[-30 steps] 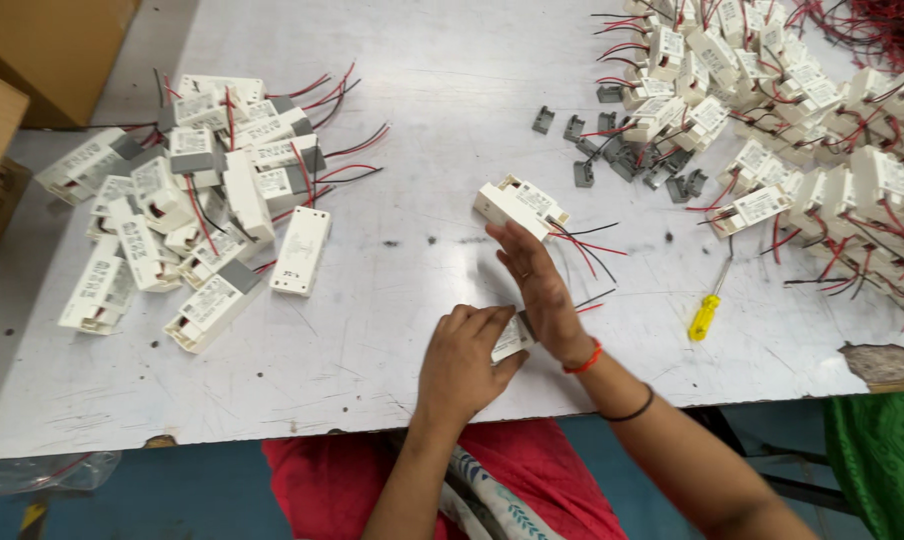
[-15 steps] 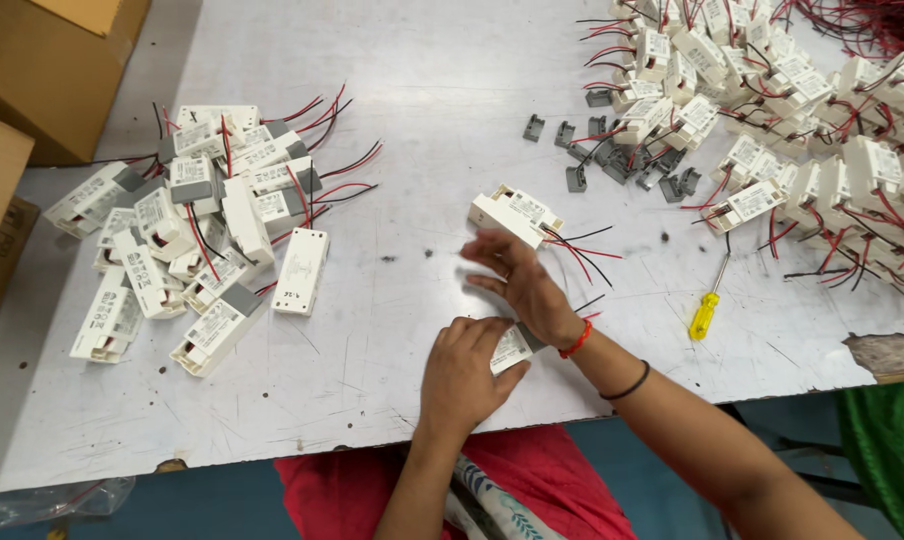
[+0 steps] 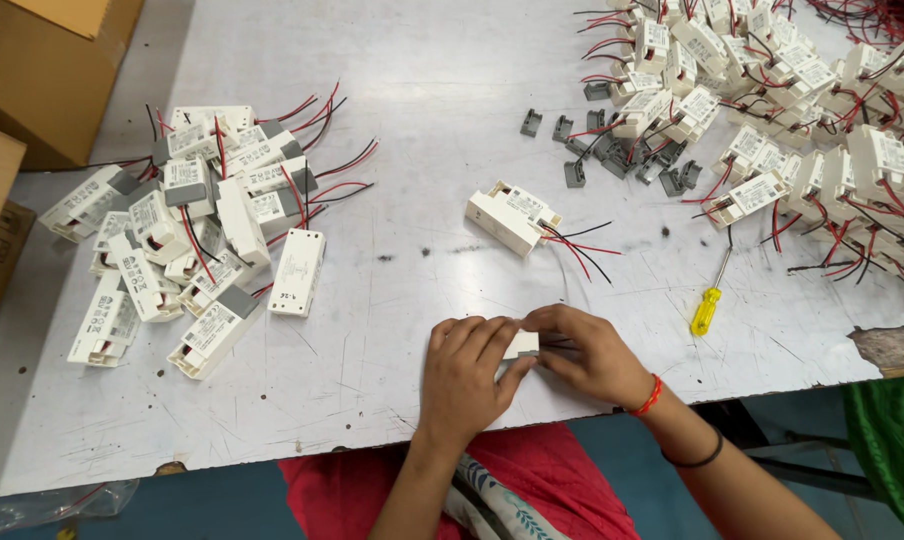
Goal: The person repeatedly picks up small white electronic modules with attached wires and gray plastic clips from a table, aligns the clips onto the modules, and places the assembled units into a growing pile. The person handles the components one at a time throughout the clip.
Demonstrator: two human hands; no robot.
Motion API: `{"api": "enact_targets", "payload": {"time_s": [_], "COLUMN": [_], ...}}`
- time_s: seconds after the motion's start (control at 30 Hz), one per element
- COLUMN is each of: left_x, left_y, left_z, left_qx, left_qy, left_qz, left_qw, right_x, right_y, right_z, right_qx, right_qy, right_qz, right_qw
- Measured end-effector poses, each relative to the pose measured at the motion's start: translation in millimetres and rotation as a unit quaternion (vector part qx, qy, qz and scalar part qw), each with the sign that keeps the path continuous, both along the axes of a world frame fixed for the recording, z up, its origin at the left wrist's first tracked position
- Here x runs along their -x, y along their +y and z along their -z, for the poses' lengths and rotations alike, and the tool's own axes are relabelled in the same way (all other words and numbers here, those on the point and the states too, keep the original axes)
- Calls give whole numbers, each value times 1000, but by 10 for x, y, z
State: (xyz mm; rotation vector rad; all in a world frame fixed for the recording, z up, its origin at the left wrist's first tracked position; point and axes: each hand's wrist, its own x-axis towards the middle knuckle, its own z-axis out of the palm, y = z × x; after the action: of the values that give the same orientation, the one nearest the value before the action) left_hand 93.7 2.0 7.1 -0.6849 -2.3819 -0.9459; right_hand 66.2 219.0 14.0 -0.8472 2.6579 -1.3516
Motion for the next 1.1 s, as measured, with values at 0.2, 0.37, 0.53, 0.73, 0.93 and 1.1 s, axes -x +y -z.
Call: {"api": "enact_targets", "payload": {"time_s": [0.2,0.37,0.53,0.73,0.93,1.1], "left_x": [-17,33,65,89,-13,-66], "left_y": [19,104,256,352,399,382], "left_z": [72,84,47,-27,-62,18], "left_qx": [37,77,74,62,12,-59], "left_qy": [19,5,3,0,26,-78], "left_qz": [13,-11,-50,-50,-25,-36], "left_qw": [999,997,996,997,999,995], "right_x": [-44,-58,37,60,58,-48], "right_y": [112,55,91,166,208,253], "right_z": [81,231,246,182,226,130], "right_qx": [-10,-36,-3,27,136,180], "right_qy": [69,135,138,146,-152,-45], "right_qz": [-53,-19,-28,-31,143,21], "right_qw": [996,990,990,988,969,982]}}
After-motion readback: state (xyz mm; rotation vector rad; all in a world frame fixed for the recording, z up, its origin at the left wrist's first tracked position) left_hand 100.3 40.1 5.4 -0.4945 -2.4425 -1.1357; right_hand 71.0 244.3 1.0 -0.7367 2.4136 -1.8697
